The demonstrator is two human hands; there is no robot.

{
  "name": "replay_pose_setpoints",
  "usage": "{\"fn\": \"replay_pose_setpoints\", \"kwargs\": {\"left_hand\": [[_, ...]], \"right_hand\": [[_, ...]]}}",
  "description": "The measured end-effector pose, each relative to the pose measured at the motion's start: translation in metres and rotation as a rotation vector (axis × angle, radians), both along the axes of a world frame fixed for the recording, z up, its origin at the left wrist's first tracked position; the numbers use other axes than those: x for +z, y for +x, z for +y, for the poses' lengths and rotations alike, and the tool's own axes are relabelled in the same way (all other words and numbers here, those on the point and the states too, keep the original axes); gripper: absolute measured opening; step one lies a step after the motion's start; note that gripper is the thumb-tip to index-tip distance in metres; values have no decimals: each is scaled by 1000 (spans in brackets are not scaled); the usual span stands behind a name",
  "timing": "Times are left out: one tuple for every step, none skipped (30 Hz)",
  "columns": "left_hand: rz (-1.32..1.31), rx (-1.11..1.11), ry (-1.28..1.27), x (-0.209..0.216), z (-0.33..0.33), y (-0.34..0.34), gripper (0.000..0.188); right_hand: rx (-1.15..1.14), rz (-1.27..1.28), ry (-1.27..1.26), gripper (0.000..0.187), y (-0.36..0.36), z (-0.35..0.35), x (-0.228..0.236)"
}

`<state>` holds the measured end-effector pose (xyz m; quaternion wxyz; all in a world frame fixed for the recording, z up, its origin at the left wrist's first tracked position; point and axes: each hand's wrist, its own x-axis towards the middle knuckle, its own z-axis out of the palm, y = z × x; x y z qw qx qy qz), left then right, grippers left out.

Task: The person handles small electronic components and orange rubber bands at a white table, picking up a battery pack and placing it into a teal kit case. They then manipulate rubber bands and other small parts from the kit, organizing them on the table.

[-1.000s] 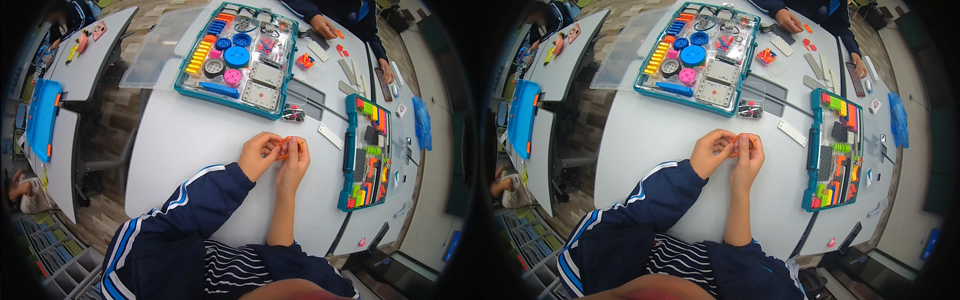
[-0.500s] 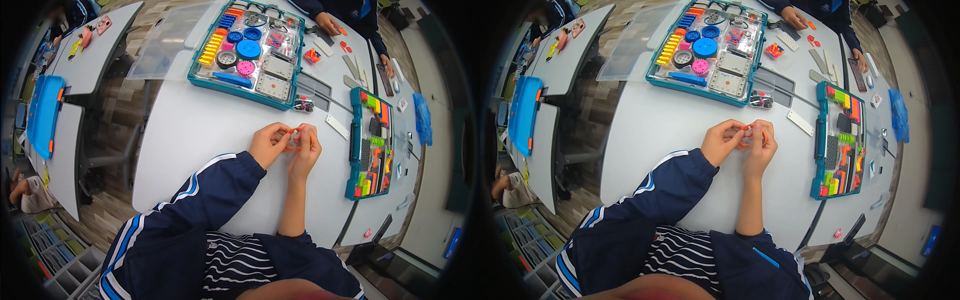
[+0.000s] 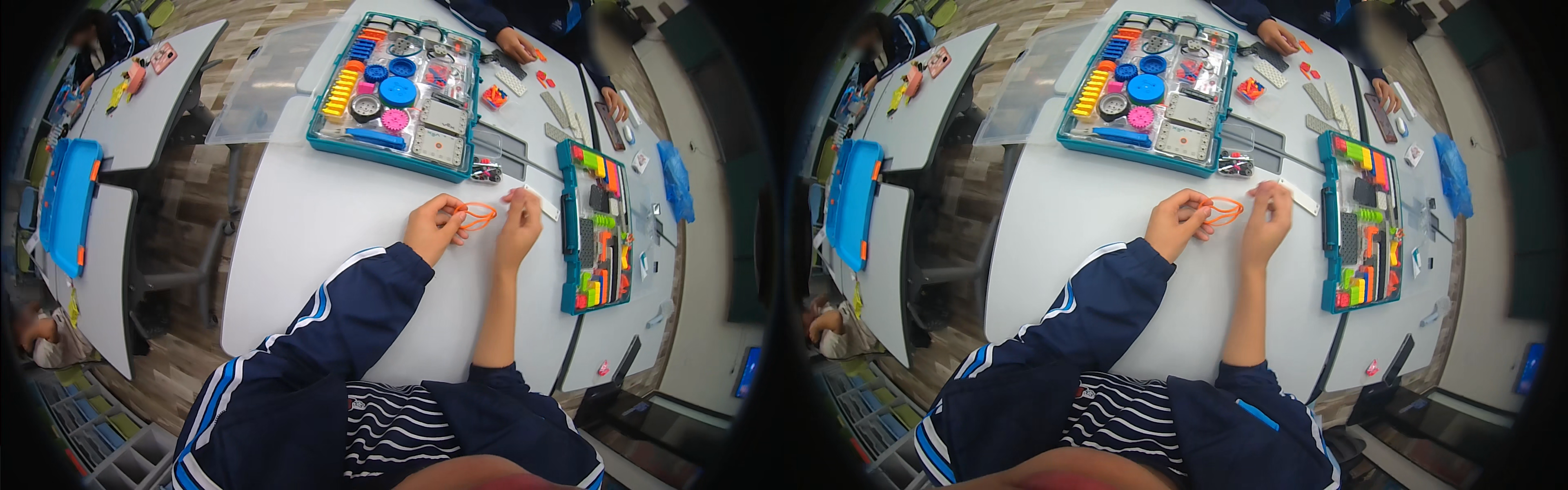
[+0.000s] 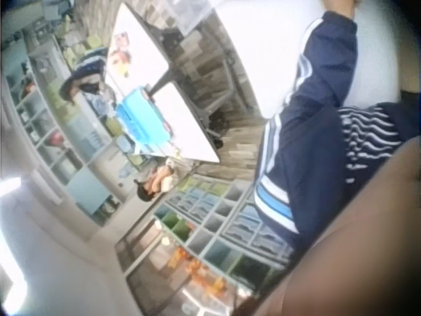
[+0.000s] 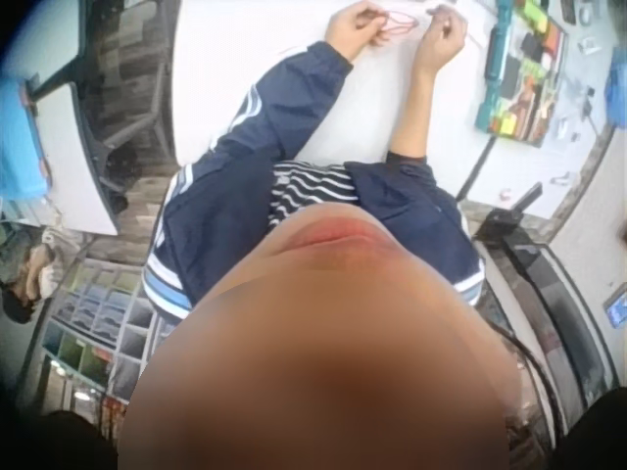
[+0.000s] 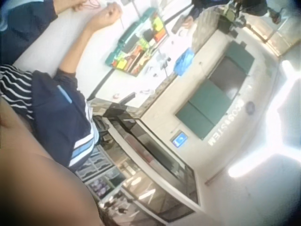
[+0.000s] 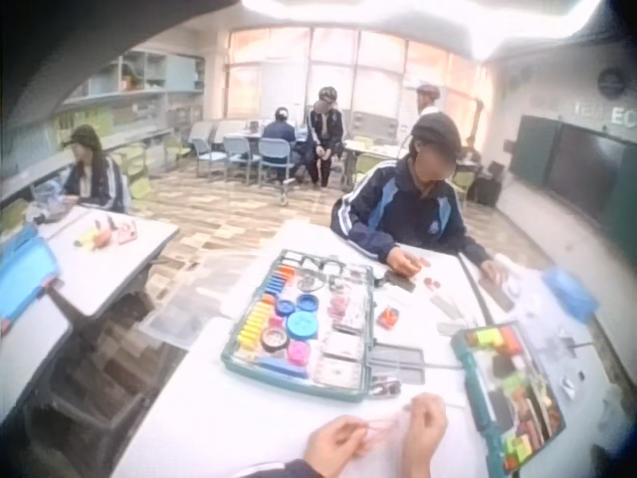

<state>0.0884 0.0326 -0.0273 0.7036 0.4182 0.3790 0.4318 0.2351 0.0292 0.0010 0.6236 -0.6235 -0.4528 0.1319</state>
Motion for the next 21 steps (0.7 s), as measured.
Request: {"fn": "replay_pose_setpoints", "kwargs": {"left_hand": [[-23,11,-13,-3,0,1,16],[-45,23,-24,-5,2,1,16],[-29,3,-8,-8,3,1,15],[-12,-16,4,-10,3,1,15],[-11,-29,36,-11,3,1,14],[-5,-19,39,-12,2,1,12],[42,-35,46,-14,0,0,11],[68,-41,79,-14,1,0,11],[92,-43,115,-14,3,1,11],[95,-31,121,-14,4,2,11],[103,-25,116,-13,2,3,11],[94,-33,79,-13,2,3,11],[129,-18,130,-13,1,3,11],[147,-17,149,-13,1,4,11],[149,-26,132,-14,1,4,11],[171,3,168,-14,0,5,11],[220,44,225,-15,0,6,11],[253,76,258,-16,-1,7,11],[286,107,293,-16,-2,8,11],[286,122,302,-17,-2,10,12],[288,134,314,-17,-2,10,12]], "right_hand": [[-85,-83,-34,24,3,15,11],[-35,-210,71,21,7,35,26],[-35,-286,98,18,11,60,43],[50,-383,203,17,11,95,60],[156,-434,295,20,9,135,78],[213,-479,242,21,4,176,91],[343,-566,272,22,0,220,102],[322,-588,175,25,-8,266,106],[370,-646,167,29,-16,309,105],[378,-663,-31,36,-19,349,101],[393,-677,-219,44,-21,383,91],[457,-697,-315,51,-24,414,79],[472,-698,-458,59,-24,438,64],[585,-627,-542,69,-21,458,51],[627,-670,-605,71,-20,474,37],[595,-689,-698,73,-18,485,23],[561,-698,-782,75,-16,494,8],[459,-645,-845,78,-15,501,-3],[414,-683,-790,82,-15,506,-16],[421,-719,-800,82,-13,514,-22],[367,-749,-751,80,-10,518,-29]]}}
